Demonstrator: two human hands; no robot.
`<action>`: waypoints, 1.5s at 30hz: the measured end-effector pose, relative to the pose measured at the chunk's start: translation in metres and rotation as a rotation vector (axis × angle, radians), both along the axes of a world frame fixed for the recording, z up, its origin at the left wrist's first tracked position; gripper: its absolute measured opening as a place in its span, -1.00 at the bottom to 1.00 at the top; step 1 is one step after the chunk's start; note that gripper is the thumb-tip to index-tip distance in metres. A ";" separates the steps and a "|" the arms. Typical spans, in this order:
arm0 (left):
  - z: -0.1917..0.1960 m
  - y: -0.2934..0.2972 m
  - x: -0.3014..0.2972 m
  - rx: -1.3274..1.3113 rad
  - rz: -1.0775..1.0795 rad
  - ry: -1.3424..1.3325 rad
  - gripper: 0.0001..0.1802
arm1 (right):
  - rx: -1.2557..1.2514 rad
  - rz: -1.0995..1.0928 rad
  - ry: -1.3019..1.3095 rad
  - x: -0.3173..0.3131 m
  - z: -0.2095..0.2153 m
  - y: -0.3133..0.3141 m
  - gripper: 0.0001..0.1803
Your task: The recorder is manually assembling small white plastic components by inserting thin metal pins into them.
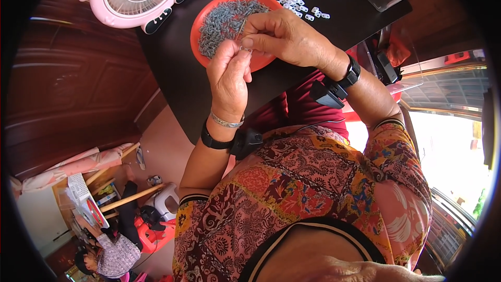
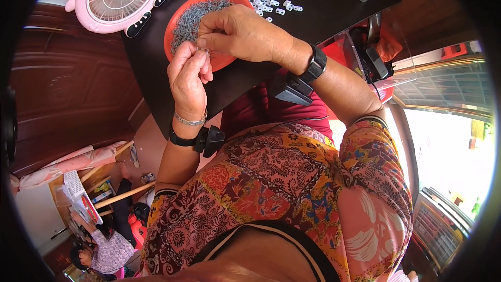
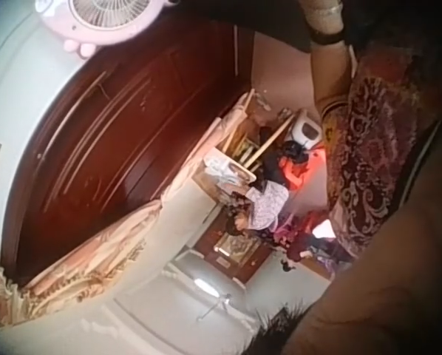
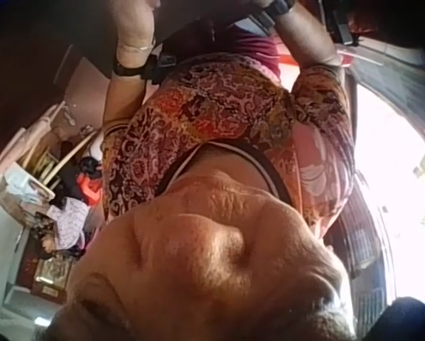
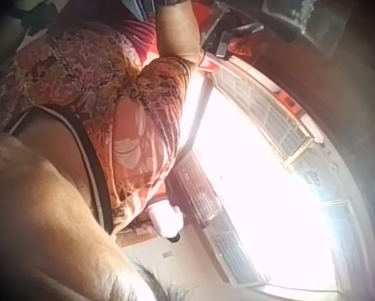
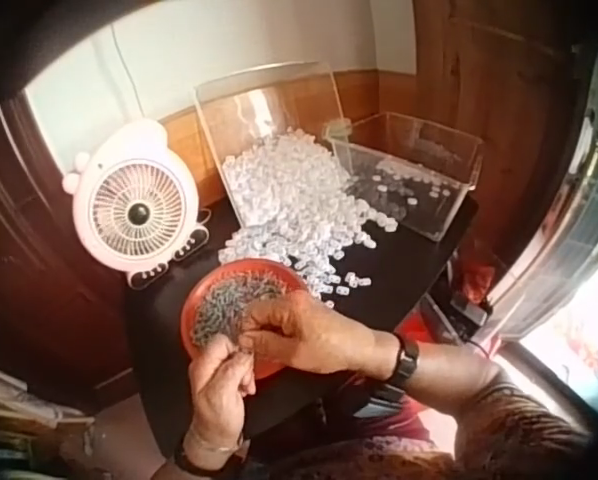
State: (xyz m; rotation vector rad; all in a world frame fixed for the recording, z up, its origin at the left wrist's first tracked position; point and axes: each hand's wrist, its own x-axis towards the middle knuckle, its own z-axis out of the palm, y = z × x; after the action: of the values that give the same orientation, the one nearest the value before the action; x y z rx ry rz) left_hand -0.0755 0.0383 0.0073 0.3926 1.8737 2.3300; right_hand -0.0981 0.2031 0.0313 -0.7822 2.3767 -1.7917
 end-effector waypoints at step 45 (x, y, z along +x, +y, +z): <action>0.020 -0.019 0.000 0.176 0.008 0.016 -0.88 | 0.163 -0.602 0.203 -0.047 0.006 0.160 -0.75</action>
State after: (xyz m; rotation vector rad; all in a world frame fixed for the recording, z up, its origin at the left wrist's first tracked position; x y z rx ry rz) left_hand -0.0751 0.0196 0.0268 0.4233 1.6842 2.5135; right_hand -0.1451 0.3630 0.0369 -0.2444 3.0910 -1.7097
